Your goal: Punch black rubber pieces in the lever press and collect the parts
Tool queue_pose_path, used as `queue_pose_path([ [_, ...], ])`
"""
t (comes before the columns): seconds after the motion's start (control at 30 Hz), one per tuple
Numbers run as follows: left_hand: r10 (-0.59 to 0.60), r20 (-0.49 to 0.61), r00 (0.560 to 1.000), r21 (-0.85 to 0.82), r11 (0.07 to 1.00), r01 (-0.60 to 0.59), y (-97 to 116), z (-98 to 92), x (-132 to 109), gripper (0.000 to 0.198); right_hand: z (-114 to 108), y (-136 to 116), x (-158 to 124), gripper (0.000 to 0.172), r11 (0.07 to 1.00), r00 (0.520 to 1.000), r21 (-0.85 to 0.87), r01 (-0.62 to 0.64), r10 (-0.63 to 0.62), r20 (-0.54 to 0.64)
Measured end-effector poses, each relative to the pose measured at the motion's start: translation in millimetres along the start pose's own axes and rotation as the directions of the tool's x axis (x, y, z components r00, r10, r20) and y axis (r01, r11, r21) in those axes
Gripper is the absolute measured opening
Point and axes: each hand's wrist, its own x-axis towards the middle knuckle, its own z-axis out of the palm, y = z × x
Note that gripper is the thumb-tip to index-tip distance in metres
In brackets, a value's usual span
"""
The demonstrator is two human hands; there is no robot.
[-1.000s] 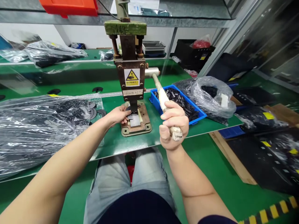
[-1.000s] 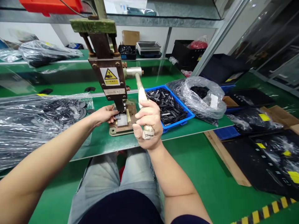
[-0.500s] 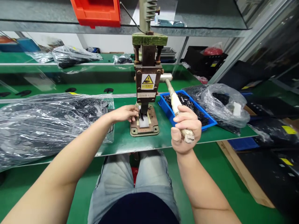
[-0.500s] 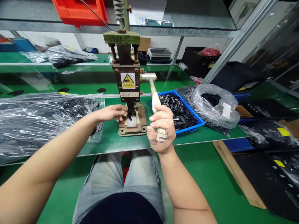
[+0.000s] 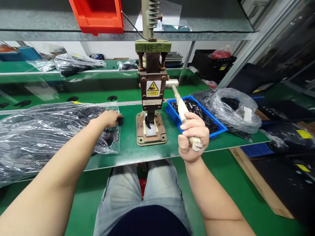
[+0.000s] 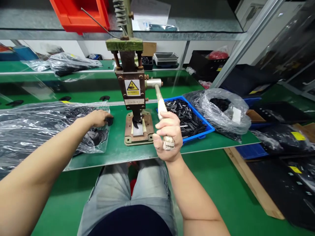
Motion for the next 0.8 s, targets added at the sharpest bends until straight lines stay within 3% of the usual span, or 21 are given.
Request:
queue_pose_path([
  [0.2, 0.109, 0.008, 0.994, 0.044, 0.993, -0.110, -2, -14.8, 0, 0.036, 2, 1, 0, 0.015, 1.000, 1.000, 0.003, 0.020, -0.020, -0.023],
  [0.3, 0.128, -0.120, 0.984, 0.062, 0.991, -0.121, 2, -25.5, -15, 0.040, 4, 1, 0, 0.016, 1.000, 0.999, -0.008, 0.016, -0.016, -0.034],
  [0.4, 0.026, -0.323, 0.946, -0.106, 0.992, -0.063, 16, -36.2, -37, 0.046, 4, 0, 0, 0.017, 1.000, 0.999, -0.009, 0.010, -0.011, -0.043],
  [0.47, -0.054, -0.352, 0.935, -0.304, 0.951, -0.060, 31, -39.9, -51, 0.046, 5, 0, 0, 0.017, 1.000, 0.999, -0.002, 0.002, -0.003, -0.046],
  [0.53, -0.079, -0.301, 0.950, -0.533, 0.841, -0.099, 47, -38.4, -62, 0.048, 5, -1, 0, 0.017, 1.000, 0.999, 0.007, -0.004, 0.004, -0.047],
  [0.63, -0.110, -0.250, 0.962, -0.802, 0.580, -0.142, 75, -25.1, -67, 0.049, 6, -2, 1, 0.017, 1.000, 0.999, 0.007, -0.002, 0.002, -0.054],
  [0.73, -0.268, -0.243, 0.932, -0.929, 0.341, -0.145, 108, -5.9, -57, 0.038, 6, -2, 1, 0.018, 1.000, 0.998, -0.001, -0.004, 0.004, -0.059],
  [0.8, -0.389, -0.185, 0.902, -0.982, 0.099, -0.159, 133, 3.6, -47, 0.038, 6, -2, 1, 0.019, 1.000, 0.998, -0.007, -0.004, 0.004, -0.055],
])
